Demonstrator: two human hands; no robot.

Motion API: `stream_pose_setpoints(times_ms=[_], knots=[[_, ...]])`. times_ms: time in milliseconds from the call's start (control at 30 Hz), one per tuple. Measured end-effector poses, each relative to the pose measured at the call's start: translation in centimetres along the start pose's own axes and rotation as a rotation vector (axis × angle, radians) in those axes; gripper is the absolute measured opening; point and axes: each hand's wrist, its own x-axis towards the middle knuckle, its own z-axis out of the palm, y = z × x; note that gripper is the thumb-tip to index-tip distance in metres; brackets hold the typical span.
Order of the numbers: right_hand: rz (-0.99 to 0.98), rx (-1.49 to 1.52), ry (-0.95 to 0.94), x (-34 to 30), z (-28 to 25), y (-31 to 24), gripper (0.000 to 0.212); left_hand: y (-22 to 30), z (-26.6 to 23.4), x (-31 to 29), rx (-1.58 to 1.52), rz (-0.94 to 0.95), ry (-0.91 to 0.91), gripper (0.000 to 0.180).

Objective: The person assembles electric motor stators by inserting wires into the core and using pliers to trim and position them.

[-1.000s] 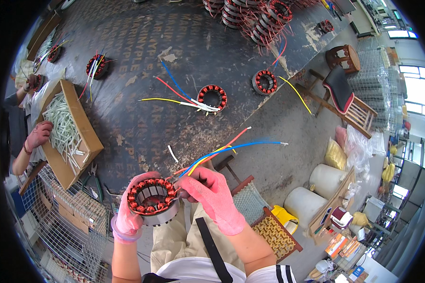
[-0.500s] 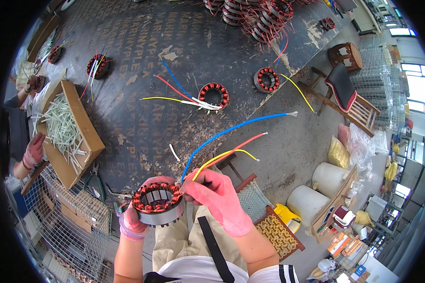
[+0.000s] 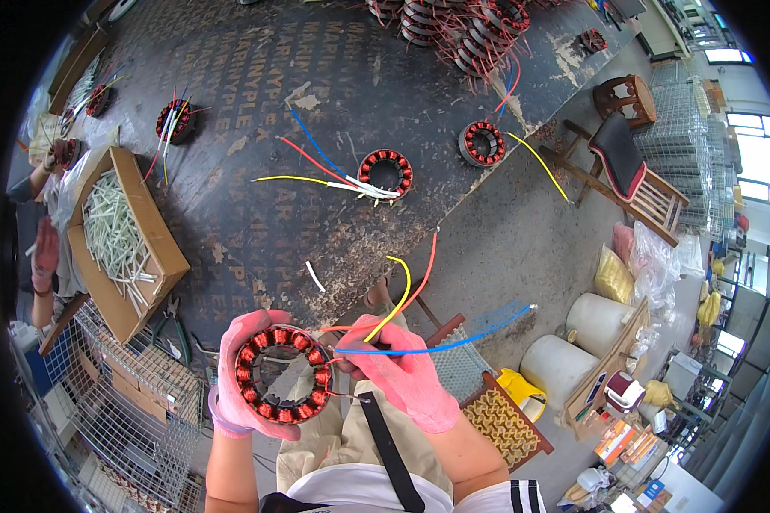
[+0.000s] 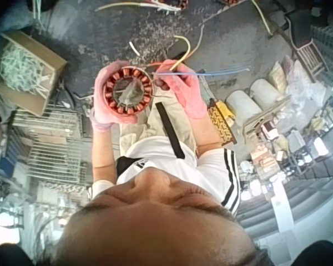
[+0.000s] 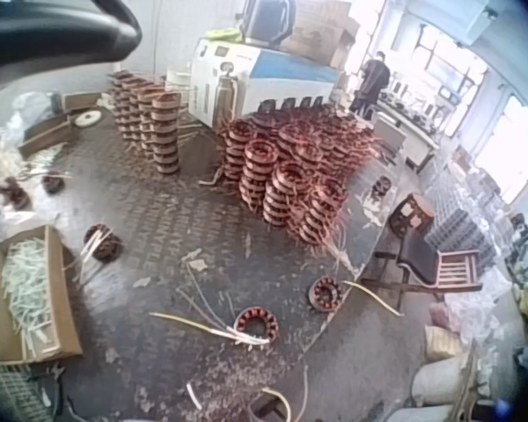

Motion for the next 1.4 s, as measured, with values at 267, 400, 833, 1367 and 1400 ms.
stream_pose_setpoints(times_ms=[267, 400, 833, 1367, 1400], knots=[[-0.137, 0.028, -0.12, 0.1, -0.7, 0.9, 0.015, 1.0, 0.7, -0.1, 0.178, 0.031, 0.059, 0.117], [-0.048, 0.156, 0.017, 0.2, -0.2, 1.3, 0.017, 1.4, 0.6, 0.6, 0.259, 0.072, 0.017, 0.119], [-0.318, -0.523, 0.322, 0.1, -0.8, -0.4, 0.023, 2.0, 1.6, -0.2, -0.055, -0.293, 0.137, 0.121], [-0.086, -0.584, -0.088, 2.8, -1.5, -3.3, 0.014, 3.3, 1.9, 0.8, -0.308, -0.49, 0.004, 0.12], [-0.063, -0.576, -0.104, 2.9, -1.6, -3.4, 0.013, 3.2, 2.0, 0.9, -0.321, -0.48, 0.006, 0.121]])
